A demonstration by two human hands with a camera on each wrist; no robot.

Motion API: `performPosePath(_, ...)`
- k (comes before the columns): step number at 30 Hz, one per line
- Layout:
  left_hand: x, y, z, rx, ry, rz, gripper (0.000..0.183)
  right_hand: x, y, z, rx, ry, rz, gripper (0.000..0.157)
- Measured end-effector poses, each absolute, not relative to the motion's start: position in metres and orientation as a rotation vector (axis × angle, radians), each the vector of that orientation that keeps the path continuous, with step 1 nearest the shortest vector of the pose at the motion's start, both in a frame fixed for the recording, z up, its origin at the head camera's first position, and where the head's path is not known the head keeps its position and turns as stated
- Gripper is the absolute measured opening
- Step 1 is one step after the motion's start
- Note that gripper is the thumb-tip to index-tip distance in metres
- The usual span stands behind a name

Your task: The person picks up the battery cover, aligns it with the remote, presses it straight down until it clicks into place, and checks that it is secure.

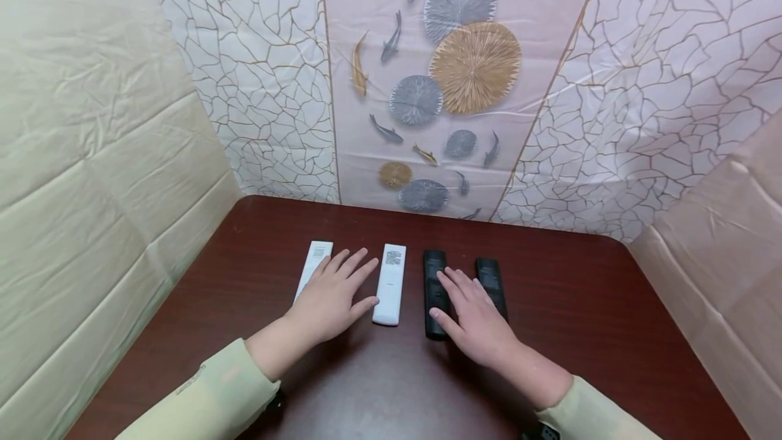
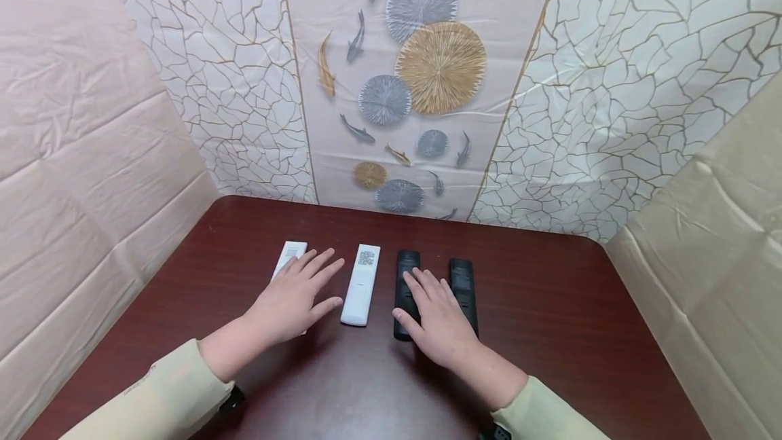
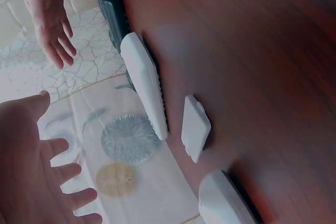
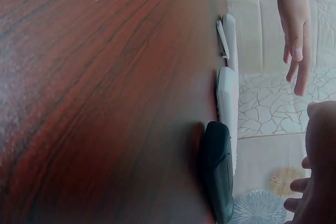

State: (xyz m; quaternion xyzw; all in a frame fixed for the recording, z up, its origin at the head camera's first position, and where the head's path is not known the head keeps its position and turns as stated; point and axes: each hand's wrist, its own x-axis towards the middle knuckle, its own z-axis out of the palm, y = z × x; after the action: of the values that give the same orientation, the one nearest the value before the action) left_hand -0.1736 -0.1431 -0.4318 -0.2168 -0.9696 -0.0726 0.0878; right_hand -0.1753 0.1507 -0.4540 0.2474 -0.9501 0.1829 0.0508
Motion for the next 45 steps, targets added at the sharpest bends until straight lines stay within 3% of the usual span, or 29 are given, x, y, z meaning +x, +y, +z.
performPosePath(14, -0.176, -0.163, -0.431, -0.523, -2.884, -0.360, 0.062, -0.180, 0.131, -0.452, 0.798, -2.885, 0.591, 0.063)
performPosePath(22, -0.197, -0.186, -0.437, -0.183, -2.964, -0.555, 0.059, -0.191, 0.099, -0.458, 0.870, -2.908, 0.478, 0.051)
performPosePath(30, -0.218, -0.201, -0.448, 0.146, -3.139, -0.627, 0.070, -0.197, 0.060, -0.461, 1.028, -2.858, 0.395, 0.040)
performPosePath(45, -0.239, -0.197, -0.463, 0.303, -3.271, -0.586, 0.075, -0.201, -0.001, -0.465, 1.104, -2.937, 0.169, 0.044)
